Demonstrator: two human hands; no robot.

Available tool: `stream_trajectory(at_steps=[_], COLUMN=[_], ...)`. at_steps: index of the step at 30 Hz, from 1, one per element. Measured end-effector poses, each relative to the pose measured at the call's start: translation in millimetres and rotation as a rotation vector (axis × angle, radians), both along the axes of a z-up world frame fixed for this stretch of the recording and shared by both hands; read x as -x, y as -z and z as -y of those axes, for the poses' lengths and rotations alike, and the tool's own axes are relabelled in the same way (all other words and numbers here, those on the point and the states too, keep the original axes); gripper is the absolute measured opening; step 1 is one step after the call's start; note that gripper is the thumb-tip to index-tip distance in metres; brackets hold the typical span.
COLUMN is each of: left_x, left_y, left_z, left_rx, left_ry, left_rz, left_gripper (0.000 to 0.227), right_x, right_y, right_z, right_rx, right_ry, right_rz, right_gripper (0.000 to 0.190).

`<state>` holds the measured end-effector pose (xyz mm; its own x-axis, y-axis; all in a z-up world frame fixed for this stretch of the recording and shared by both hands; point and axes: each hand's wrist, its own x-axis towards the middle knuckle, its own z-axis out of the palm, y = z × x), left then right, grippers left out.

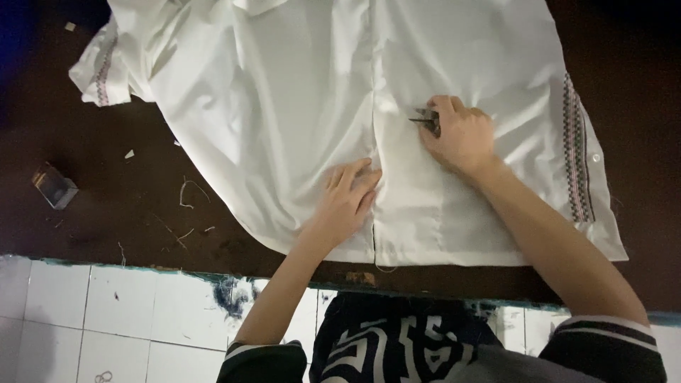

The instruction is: Trimming excess threads from a white garment using small snips on a work table.

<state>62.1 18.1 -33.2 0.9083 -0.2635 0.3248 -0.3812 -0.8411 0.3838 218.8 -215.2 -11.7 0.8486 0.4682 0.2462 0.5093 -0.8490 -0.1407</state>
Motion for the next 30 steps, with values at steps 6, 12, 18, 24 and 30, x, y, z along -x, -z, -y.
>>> stream_trajectory(at_steps=[6, 12, 18, 24, 30], left_x=[40, 45, 10, 3, -1], left_y=[1, -27, -11, 1, -8], left_z=[-15, -4, 13, 16, 11], left_rx=[0.017, 0.144, 0.119, 0.017, 0.046], left_ry=[-0.047, -0.088, -0.080, -0.070, -0.109], left_rz=[0.024, -0.112, -0.166, -0.103, -0.044], left_gripper=[0.037, 0.032, 0.019, 0.006, 0.004], right_x=[-2, -3, -4, -3, 1], right_y=[7, 11, 13, 13, 3], right_z=[1, 1, 2, 2, 0], right_rx=[-0.040, -0.044, -0.063, -0.060, -0.036], right_ry=[-0.016, -0.014, -0.003, -0.024, -0.009], right_rz=[0.056, 0.099, 0.089, 0.118, 0.143], right_gripper=[0.043, 0.042, 0.040, 0.043, 0.043])
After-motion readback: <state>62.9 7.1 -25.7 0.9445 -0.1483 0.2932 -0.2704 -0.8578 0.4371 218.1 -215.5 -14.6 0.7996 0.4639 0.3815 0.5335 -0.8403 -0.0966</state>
